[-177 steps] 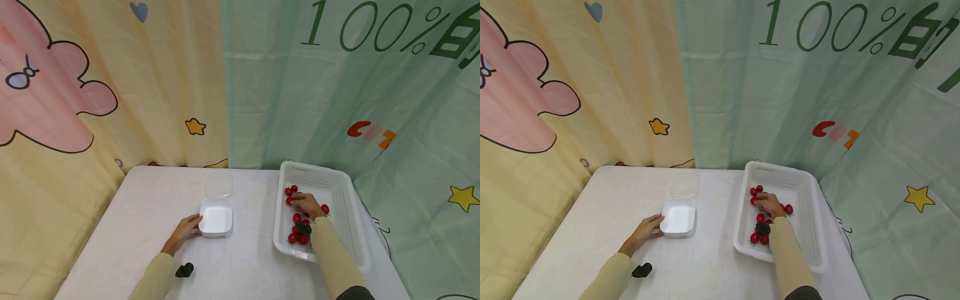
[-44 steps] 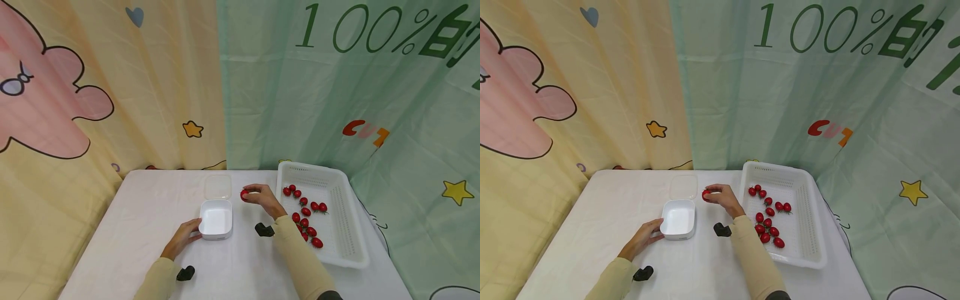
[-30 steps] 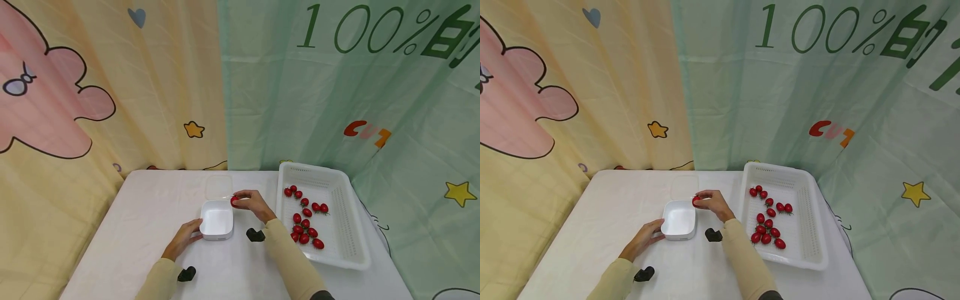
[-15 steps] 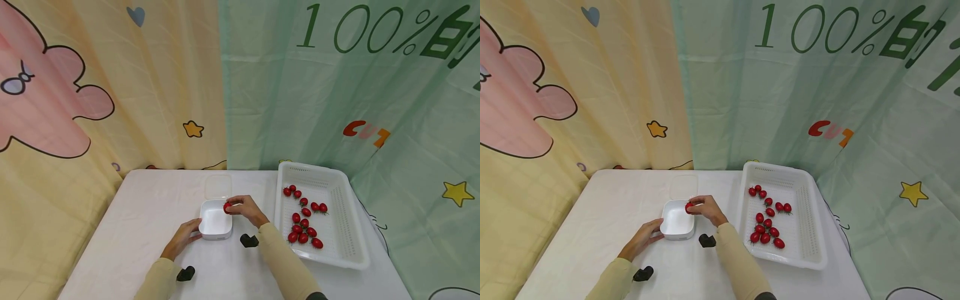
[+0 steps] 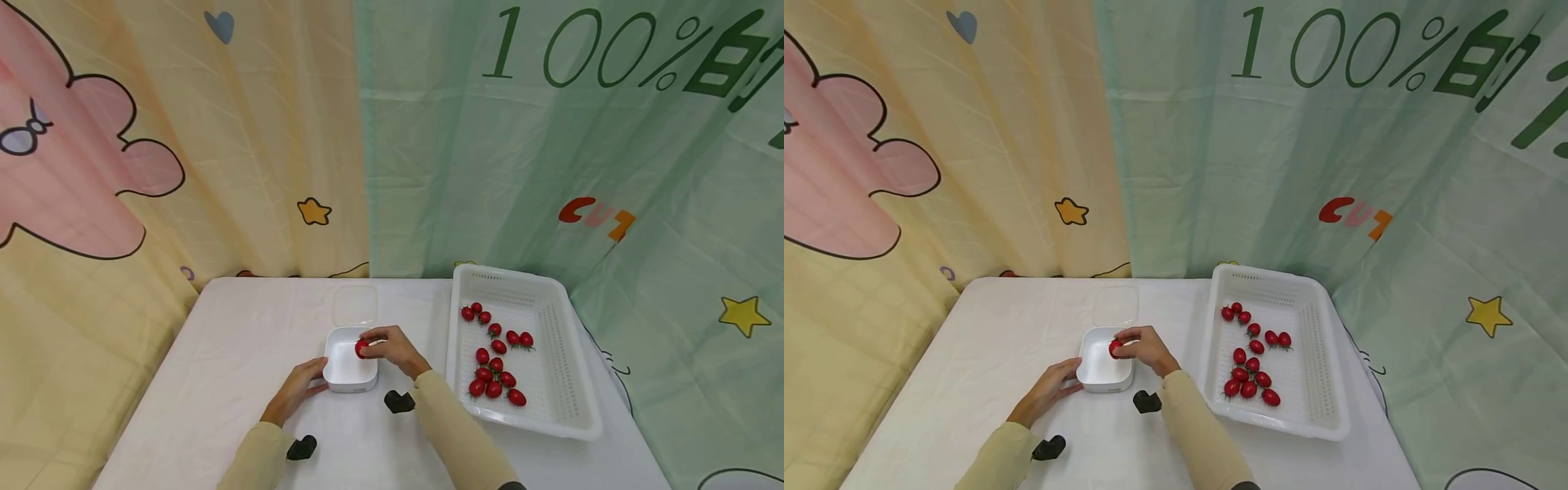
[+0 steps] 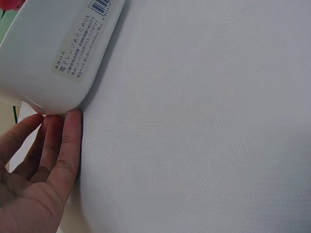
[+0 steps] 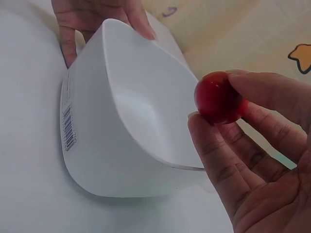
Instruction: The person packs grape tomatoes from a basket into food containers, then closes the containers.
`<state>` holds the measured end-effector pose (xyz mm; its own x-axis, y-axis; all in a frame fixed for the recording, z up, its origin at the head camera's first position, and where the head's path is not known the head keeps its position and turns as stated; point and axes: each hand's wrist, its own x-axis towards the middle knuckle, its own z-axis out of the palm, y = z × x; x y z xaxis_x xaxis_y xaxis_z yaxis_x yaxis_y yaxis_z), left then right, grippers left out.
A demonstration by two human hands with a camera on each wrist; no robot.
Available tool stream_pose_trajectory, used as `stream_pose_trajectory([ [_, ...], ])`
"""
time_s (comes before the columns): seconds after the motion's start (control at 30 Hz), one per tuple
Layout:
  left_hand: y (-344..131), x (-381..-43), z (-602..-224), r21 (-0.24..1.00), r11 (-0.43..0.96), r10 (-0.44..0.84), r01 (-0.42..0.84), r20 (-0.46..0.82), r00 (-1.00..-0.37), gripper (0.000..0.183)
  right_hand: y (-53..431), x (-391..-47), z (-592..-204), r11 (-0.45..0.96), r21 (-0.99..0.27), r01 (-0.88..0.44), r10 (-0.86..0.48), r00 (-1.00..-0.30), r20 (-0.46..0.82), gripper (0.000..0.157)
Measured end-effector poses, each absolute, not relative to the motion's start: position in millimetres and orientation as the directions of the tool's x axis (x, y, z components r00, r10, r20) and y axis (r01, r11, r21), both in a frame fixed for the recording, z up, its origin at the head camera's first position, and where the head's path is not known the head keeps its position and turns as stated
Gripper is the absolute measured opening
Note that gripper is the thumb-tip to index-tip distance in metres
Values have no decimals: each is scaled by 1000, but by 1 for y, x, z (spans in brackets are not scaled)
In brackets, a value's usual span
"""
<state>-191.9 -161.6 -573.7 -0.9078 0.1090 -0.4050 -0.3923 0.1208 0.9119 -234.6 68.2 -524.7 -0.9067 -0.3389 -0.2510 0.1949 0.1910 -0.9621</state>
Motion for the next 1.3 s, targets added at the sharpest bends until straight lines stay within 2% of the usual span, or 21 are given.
stream_pose_trajectory([
  [0.4,-160,-192,-575,915,131,119,-381,-396,-910,61,67,-229,-523,208,-962,180,-347,-906,-244,33],
  [0.77,-161,-193,-577,915,116,116,-386,-399,-910,59,74,-231,-518,136,-972,192,-343,-911,-228,32],
  [1.3,-164,-193,-578,910,164,113,-380,-400,-909,66,113,-237,-502,121,-982,146,-288,-941,-175,35],
])
